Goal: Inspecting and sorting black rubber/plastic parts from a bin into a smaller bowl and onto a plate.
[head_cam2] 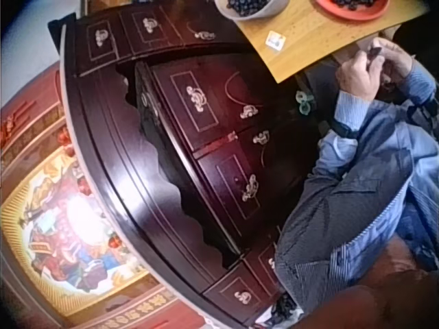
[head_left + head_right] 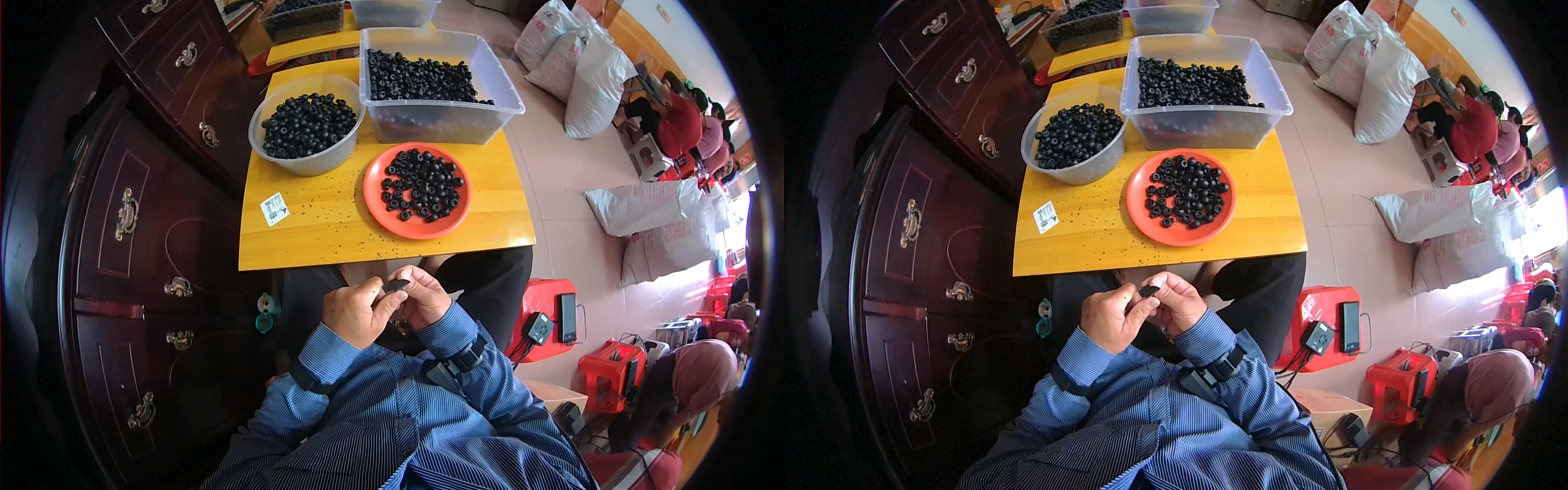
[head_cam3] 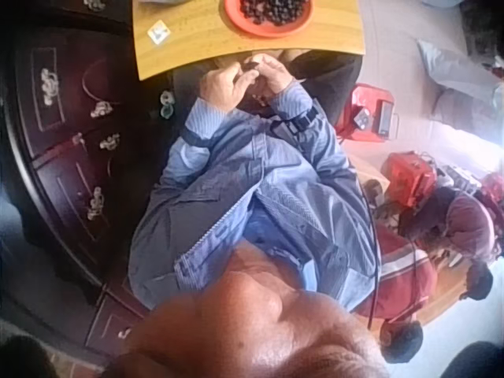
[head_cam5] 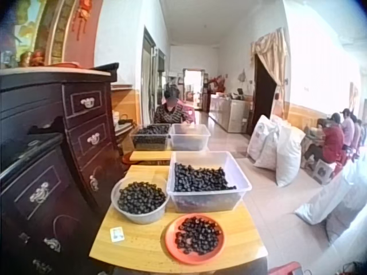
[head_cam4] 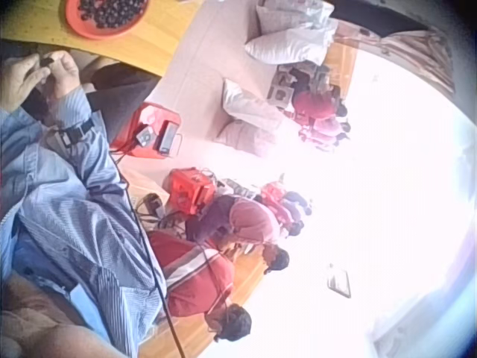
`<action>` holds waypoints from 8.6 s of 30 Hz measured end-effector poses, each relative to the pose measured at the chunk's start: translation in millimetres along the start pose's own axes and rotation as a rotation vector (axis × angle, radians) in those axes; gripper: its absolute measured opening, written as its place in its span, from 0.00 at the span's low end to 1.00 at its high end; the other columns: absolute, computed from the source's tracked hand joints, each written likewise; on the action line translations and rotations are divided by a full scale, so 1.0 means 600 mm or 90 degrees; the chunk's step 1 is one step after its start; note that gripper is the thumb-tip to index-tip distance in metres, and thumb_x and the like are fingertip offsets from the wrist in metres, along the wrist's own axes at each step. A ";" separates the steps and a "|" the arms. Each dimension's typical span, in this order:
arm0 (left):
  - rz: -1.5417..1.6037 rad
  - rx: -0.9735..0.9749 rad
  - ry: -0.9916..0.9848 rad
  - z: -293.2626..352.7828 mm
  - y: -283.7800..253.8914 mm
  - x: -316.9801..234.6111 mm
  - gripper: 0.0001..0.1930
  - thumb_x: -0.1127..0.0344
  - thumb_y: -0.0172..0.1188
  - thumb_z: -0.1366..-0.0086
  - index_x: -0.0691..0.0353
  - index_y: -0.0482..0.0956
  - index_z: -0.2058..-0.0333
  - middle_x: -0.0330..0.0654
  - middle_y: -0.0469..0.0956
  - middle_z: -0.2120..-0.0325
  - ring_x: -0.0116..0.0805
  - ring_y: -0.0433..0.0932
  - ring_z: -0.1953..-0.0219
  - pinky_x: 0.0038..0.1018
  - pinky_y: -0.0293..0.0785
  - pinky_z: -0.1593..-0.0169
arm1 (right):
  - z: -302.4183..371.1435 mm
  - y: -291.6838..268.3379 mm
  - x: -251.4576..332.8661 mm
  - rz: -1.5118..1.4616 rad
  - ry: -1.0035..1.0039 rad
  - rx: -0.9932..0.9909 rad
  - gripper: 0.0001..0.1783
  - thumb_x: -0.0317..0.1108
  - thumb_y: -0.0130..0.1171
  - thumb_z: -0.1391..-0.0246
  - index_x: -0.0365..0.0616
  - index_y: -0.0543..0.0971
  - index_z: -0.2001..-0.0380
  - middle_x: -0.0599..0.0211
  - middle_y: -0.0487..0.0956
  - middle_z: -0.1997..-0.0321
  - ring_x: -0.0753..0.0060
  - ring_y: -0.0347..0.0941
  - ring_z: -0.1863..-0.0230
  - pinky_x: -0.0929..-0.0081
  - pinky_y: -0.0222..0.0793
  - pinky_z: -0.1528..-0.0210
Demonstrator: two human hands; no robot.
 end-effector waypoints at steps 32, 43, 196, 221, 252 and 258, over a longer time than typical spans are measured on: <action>0.304 -0.058 -0.182 0.017 -0.042 0.081 0.09 0.72 0.62 0.41 0.67 0.71 0.76 0.36 0.70 0.83 0.19 0.65 0.79 0.22 0.64 0.74 | -0.080 0.065 0.064 0.208 -0.039 -0.030 0.09 0.37 0.54 0.35 0.44 0.76 0.66 0.73 0.77 0.71 0.84 0.69 0.74 0.85 0.67 0.69; 0.210 0.053 -0.290 0.108 -0.008 0.190 0.15 0.59 0.63 0.41 0.68 0.74 0.73 0.47 0.77 0.82 0.38 0.79 0.78 0.31 0.73 0.72 | -0.293 0.207 0.198 0.530 -0.276 -0.102 0.20 0.43 0.57 0.39 0.39 0.74 0.51 0.67 0.80 0.60 0.75 0.78 0.64 0.78 0.72 0.65; 0.028 -0.015 0.044 -0.073 -0.037 -0.046 0.12 0.72 0.65 0.46 0.63 0.79 0.62 0.43 0.77 0.82 0.38 0.77 0.81 0.32 0.73 0.73 | -0.013 0.057 0.035 -0.268 0.065 -0.085 0.17 0.40 0.44 0.32 0.40 0.73 0.51 0.61 0.79 0.56 0.66 0.77 0.55 0.67 0.76 0.50; 0.510 0.147 -0.172 -0.041 -0.010 -0.020 0.09 0.70 0.58 0.36 0.64 0.72 0.59 0.37 0.75 0.79 0.16 0.63 0.86 0.14 0.59 0.82 | 0.005 0.050 0.005 -0.120 0.074 0.170 0.14 0.45 0.53 0.35 0.46 0.73 0.66 0.81 0.67 0.75 0.89 0.54 0.79 0.89 0.48 0.82; -0.009 0.089 0.062 -0.048 -0.016 -0.044 0.17 0.56 0.67 0.40 0.64 0.74 0.69 0.44 0.79 0.78 0.39 0.80 0.77 0.30 0.74 0.73 | 0.013 0.025 0.027 -0.086 0.015 0.024 0.06 0.34 0.53 0.36 0.44 0.74 0.60 0.74 0.75 0.70 0.88 0.64 0.78 0.91 0.61 0.79; -0.010 0.065 0.074 -0.047 -0.012 -0.044 0.16 0.56 0.65 0.39 0.63 0.75 0.70 0.44 0.79 0.79 0.41 0.80 0.78 0.32 0.74 0.74 | 0.016 0.026 0.024 -0.108 0.004 0.012 0.06 0.33 0.53 0.36 0.43 0.74 0.60 0.72 0.77 0.68 0.89 0.64 0.78 0.91 0.61 0.79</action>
Point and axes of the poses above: each hand's wrist, its own z-axis away from the middle knuckle, its own y-axis out of the palm, x = y × z, the point moved 6 cm from there along -z, towards the middle knuckle
